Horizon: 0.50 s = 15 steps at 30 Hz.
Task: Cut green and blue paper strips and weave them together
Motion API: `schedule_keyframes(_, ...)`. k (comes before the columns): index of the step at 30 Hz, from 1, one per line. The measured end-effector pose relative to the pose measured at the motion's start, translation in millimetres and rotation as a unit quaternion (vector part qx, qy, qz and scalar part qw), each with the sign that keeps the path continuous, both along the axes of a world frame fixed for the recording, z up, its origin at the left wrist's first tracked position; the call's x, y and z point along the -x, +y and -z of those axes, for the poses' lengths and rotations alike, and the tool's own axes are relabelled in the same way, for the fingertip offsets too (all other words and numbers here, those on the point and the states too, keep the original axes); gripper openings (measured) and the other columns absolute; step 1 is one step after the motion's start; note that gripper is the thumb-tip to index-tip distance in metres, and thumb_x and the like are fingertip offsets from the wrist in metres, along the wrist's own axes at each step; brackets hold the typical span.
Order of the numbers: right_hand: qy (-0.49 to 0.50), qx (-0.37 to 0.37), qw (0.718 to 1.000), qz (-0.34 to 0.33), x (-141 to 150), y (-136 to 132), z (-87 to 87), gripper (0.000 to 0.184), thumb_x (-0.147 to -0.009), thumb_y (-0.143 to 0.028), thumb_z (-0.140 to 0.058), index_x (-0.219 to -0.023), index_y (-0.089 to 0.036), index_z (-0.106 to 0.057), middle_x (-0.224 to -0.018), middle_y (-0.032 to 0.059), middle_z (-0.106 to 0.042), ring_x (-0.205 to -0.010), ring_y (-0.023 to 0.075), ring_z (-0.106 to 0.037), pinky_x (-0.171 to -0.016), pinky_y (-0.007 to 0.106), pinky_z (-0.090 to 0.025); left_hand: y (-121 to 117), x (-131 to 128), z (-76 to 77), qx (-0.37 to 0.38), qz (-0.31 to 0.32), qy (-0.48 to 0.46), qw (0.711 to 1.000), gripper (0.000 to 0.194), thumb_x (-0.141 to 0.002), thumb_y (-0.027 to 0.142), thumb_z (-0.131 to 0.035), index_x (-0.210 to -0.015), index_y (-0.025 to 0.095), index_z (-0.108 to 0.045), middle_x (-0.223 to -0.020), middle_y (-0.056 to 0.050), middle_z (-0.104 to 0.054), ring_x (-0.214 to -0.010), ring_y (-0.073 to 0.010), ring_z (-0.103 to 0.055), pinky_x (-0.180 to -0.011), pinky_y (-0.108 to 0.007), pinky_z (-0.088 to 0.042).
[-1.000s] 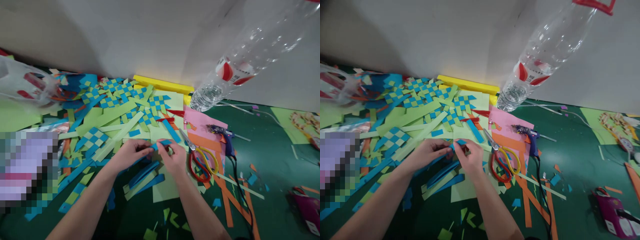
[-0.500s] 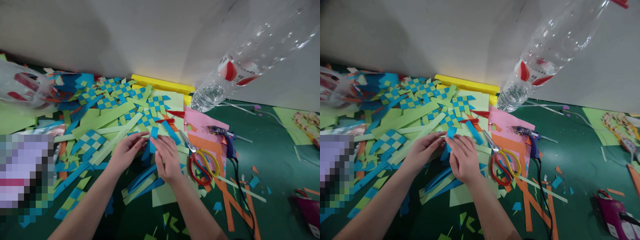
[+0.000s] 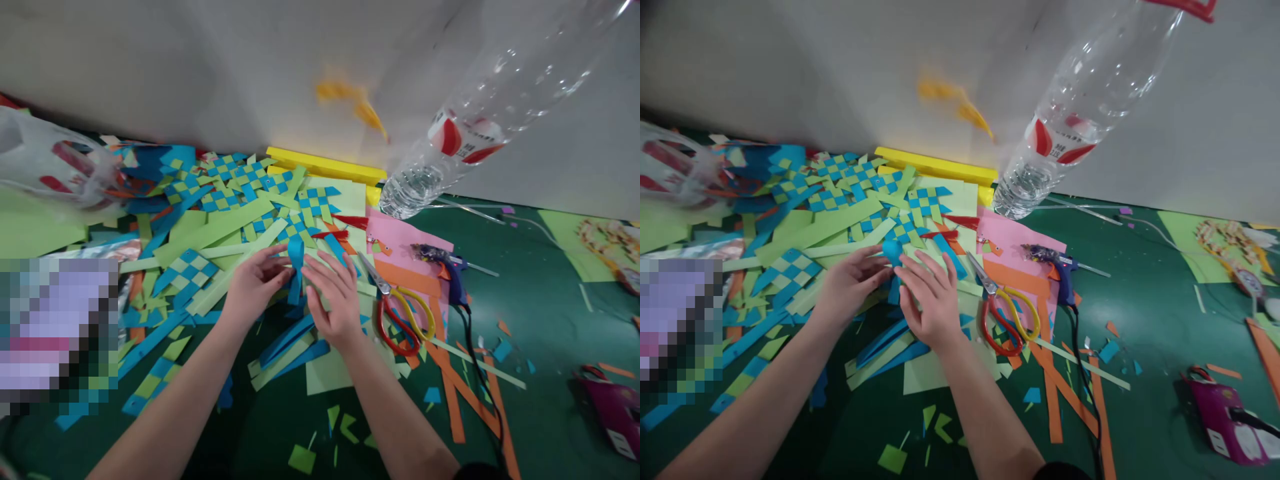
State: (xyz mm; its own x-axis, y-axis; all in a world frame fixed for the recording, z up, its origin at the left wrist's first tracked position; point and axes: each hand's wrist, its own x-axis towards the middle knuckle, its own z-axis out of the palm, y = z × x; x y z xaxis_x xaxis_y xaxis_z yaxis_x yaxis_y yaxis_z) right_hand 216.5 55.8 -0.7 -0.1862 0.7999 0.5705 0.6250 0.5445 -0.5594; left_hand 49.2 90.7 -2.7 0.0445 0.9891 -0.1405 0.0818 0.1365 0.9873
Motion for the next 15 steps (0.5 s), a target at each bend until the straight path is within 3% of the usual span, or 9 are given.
schedule_keyframes(4,0.064,0.015,0.995,0.068,-1.6,1.7,3.5,0.045,-0.089,-0.027,-0.054,-0.133,-0.024,-0.046,-0.128,0.0107,-0.062,-0.120,0.0251,-0.057,-0.103,0.049,-0.045,-1.8,1.7,-1.7,-0.082,-0.009,0.099,0.992,0.046,-0.079,0.034,-0.068,-0.122,0.018,-0.062,-0.098,-0.009,-0.074,-0.087,-0.0197,-0.070,-0.076,-0.030,-0.057)
schedule_keyframes(8,0.063,0.082,0.993,0.051,-1.3,4.0,6.6,0.059,-0.089,-0.034,-0.057,-0.141,-0.022,-0.034,-0.136,0.0122,-0.056,-0.121,0.0260,-0.055,-0.103,0.048,-0.044,-4.6,0.8,-1.6,-0.160,0.009,0.213,0.964,0.034,-0.085,0.028,-0.059,-0.118,0.022,-0.064,-0.102,-0.005,-0.074,-0.092,-0.0190,-0.069,-0.082,-0.030,-0.055)
schedule_keyframes(12,0.051,0.077,0.995,0.048,0.2,5.6,11.5,0.044,-0.090,-0.031,-0.056,-0.132,-0.021,-0.045,-0.120,0.0089,-0.067,-0.112,0.0236,-0.060,-0.104,0.047,-0.041,-6.5,-2.4,1.5,-0.239,0.063,0.261,0.933,0.030,-0.088,0.023,-0.053,-0.114,0.021,-0.067,-0.105,-0.005,-0.073,-0.099,-0.0189,-0.066,-0.093,-0.033,-0.050)
schedule_keyframes(15,0.074,0.067,0.993,0.065,-0.2,6.0,13.3,0.022,-0.092,-0.027,-0.052,-0.111,-0.022,-0.060,-0.104,0.0061,-0.071,-0.100,0.0212,-0.064,-0.096,0.042,-0.046,-6.3,-3.1,2.9,-0.255,0.071,0.248,0.932,0.029,-0.088,0.022,-0.053,-0.114,0.020,-0.066,-0.107,-0.005,-0.072,-0.097,-0.0181,-0.066,-0.090,-0.032,-0.051)
